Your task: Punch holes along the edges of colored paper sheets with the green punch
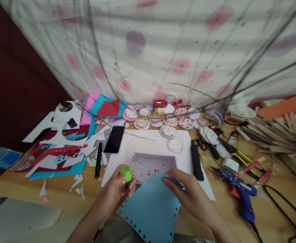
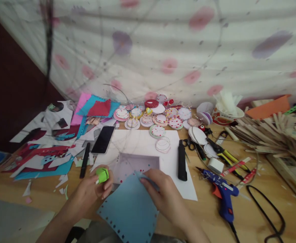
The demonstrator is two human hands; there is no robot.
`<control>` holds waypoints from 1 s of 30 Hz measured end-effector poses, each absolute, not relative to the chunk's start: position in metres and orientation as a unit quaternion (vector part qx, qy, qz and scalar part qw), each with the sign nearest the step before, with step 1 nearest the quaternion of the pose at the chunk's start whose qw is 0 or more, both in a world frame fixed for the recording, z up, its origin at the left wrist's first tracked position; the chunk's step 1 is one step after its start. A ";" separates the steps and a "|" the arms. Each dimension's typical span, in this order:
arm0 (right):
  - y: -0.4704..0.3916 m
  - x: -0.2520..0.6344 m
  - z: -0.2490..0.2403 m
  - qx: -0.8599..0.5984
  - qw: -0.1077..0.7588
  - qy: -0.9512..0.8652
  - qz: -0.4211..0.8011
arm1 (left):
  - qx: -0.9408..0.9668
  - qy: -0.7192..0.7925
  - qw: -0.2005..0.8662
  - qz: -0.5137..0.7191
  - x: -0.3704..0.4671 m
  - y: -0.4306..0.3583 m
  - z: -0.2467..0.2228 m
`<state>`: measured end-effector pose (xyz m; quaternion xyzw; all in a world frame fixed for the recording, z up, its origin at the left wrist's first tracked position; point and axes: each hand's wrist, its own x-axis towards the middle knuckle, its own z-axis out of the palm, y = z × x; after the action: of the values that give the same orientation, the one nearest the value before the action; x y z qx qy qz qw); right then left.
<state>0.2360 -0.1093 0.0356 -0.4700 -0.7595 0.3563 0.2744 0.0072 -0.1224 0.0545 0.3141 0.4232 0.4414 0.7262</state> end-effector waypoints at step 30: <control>-0.083 0.234 0.048 -0.438 0.230 -0.786 0.371 | 0.582 0.501 0.577 0.277 0.018 -0.087 0.051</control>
<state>0.2342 -0.0826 0.0477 -0.4378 -0.7859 0.3709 0.2304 0.0179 -0.0869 0.0506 0.5823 0.5011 0.2772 0.5770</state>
